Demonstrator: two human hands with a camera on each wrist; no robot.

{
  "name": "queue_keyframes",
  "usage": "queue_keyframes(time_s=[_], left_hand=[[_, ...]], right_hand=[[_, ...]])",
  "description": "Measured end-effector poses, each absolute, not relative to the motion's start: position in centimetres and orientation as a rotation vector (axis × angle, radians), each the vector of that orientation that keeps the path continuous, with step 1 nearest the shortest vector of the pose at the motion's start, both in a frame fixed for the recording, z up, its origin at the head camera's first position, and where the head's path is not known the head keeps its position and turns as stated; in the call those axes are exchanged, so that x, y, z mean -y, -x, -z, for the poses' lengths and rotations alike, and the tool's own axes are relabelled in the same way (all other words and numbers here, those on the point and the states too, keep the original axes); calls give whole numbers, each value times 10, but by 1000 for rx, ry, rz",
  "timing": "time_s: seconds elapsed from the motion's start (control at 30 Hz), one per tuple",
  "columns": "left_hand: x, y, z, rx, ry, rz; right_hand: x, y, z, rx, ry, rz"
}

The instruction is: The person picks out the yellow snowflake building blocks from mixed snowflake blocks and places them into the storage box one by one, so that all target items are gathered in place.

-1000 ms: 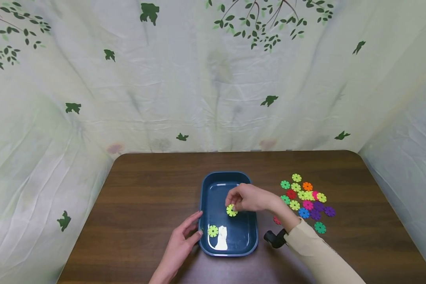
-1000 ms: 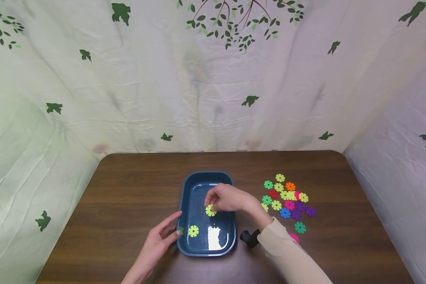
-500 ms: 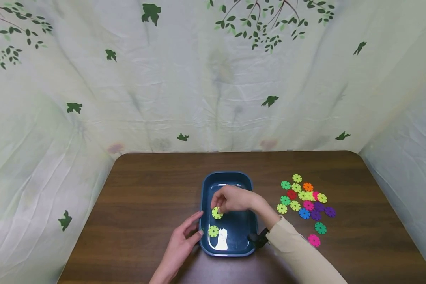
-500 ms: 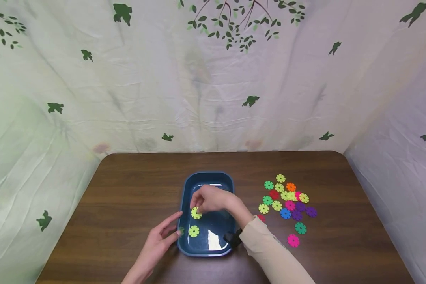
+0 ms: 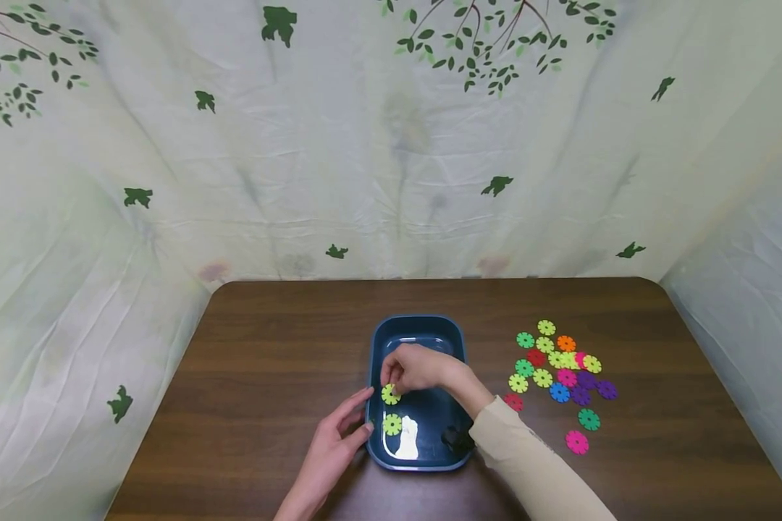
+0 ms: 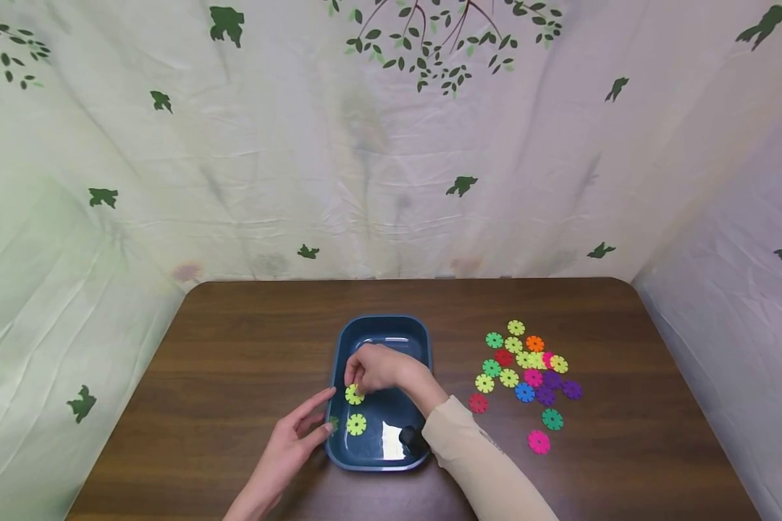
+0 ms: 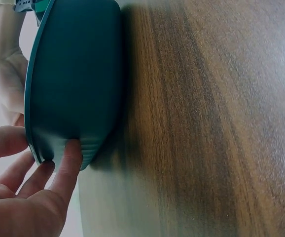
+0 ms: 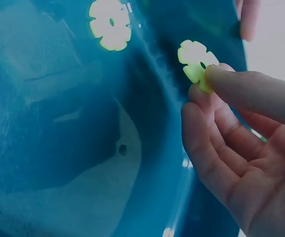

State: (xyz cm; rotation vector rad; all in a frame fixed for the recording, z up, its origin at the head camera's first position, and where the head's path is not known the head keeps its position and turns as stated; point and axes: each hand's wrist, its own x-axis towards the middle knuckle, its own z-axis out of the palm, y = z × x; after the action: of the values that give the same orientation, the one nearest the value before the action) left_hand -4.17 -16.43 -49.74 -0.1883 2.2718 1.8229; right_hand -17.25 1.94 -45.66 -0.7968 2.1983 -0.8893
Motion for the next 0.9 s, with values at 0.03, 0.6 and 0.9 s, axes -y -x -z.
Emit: queue_keyframes(time_s=[0.03, 0.6, 0.9], left_hand=[[164, 42, 497, -2271, 184, -1828], [165, 40, 497, -2247, 151, -1886], [163, 39, 496, -2245, 132, -1909]], right_hand=[[-18, 174, 458, -2197, 788, 889], [-11, 177, 483, -2237, 683, 904], [-12, 175, 487, -2276, 714, 898]])
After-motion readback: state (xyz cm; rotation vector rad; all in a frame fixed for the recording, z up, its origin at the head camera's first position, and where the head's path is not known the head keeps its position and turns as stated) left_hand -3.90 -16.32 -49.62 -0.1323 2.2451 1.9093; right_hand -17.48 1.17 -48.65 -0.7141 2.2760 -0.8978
